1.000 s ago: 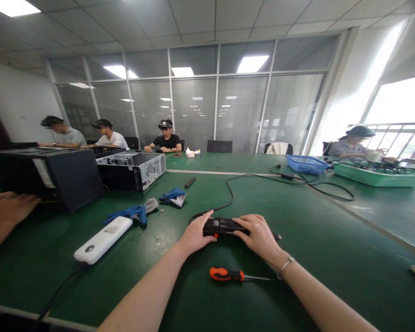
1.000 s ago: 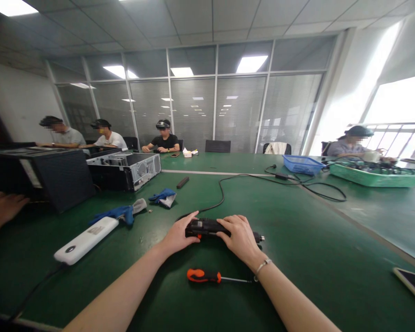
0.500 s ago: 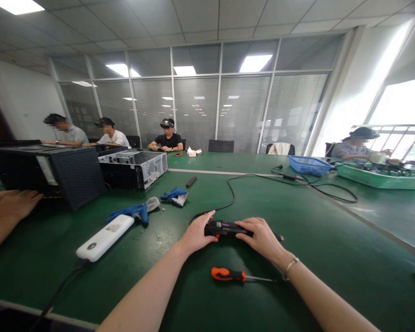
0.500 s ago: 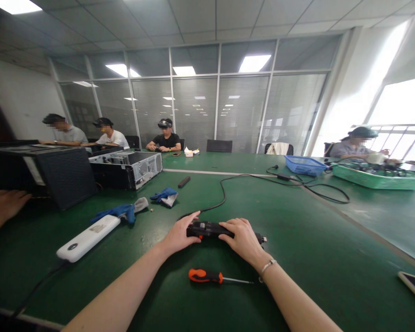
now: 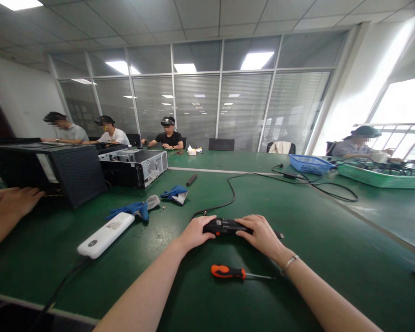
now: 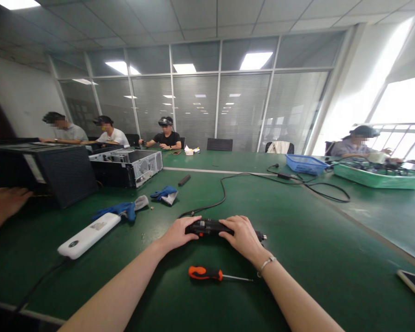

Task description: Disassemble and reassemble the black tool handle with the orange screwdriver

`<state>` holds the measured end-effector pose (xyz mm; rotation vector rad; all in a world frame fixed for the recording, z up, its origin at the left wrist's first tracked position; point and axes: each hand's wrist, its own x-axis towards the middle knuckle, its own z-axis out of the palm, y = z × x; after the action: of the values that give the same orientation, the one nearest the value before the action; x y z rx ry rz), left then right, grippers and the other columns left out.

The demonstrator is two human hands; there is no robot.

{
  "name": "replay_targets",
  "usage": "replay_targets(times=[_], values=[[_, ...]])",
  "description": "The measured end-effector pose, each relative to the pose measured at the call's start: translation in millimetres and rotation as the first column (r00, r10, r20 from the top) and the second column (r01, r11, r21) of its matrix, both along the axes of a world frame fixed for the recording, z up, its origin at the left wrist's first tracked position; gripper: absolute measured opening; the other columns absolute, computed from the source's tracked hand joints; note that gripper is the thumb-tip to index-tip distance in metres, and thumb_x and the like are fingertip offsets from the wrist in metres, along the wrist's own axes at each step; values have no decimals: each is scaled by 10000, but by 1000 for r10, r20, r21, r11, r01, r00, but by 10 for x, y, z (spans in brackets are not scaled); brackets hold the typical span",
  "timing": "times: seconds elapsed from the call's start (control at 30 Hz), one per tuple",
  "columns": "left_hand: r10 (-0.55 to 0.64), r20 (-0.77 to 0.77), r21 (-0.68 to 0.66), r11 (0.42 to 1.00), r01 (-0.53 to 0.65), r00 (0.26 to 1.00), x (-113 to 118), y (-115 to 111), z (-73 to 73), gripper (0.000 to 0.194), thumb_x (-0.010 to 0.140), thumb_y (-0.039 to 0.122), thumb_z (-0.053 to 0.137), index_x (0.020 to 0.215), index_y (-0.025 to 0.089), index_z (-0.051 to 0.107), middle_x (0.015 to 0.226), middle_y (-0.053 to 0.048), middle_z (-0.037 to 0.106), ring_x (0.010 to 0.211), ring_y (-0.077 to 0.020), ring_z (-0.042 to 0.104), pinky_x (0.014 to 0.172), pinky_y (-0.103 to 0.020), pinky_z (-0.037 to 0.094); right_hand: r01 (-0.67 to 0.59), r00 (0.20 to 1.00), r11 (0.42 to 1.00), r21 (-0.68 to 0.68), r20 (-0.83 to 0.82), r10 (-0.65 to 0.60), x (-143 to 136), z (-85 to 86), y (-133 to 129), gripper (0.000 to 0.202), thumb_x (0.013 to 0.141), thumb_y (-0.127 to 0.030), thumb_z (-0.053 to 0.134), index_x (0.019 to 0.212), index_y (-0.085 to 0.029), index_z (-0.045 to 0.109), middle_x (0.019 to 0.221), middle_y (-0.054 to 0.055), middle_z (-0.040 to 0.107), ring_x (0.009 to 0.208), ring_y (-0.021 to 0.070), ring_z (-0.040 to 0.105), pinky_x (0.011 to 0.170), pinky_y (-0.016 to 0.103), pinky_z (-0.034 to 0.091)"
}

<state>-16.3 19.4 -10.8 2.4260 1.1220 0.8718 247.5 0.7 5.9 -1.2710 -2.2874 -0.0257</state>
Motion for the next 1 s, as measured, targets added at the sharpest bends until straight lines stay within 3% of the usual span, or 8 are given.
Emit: replay_targets(times=[0.43, 0.67, 0.8, 1.0], values=[[-52, 0, -19, 998, 52, 999, -9, 43, -59, 702, 726, 202, 726, 1371, 209, 451, 1369, -95, 515, 1269, -249, 477, 1102, -419, 330, 33, 999, 997, -74, -27, -35, 3, -29, 15, 314, 764, -348, 658, 1049, -219, 682, 981, 64, 709, 919, 232, 639, 880, 375, 437], [-12, -63, -49, 999, 9, 998, 26, -10, -11, 681, 765, 210, 689, 1390, 205, 421, 1408, -95, 471, 1302, -241, 437, 1118, -396, 310, -27, 1000, 993, -111, -15, 25, 27, -36, -4, 343, 831, -386, 588, 1136, -234, 626, 1107, 64, 678, 980, 223, 636, 885, 351, 453], [-5, -73, -16, 1000, 4, 997, 28, 0, -45, 691, 760, 212, 697, 1392, 196, 419, 1404, -97, 476, 1293, -245, 448, 1115, -388, 313, 34, 999, 992, -119, -14, -36, 17, -63, -10, 327, 867, -417, 535, 1113, -226, 634, 1077, 66, 689, 957, 232, 644, 848, 349, 469], [26, -12, -8, 1000, -26, 1000, 46, -5, -53, 580, 805, 369, 658, 1328, 171, 504, 1352, -108, 531, 1244, -257, 500, 1076, -389, 355, 48, 999, 991, -127, -6, -49, -12, -41, -20, 272, 838, -413, 577, 1050, -255, 642, 994, 31, 709, 875, 216, 659, 784, 326, 479]])
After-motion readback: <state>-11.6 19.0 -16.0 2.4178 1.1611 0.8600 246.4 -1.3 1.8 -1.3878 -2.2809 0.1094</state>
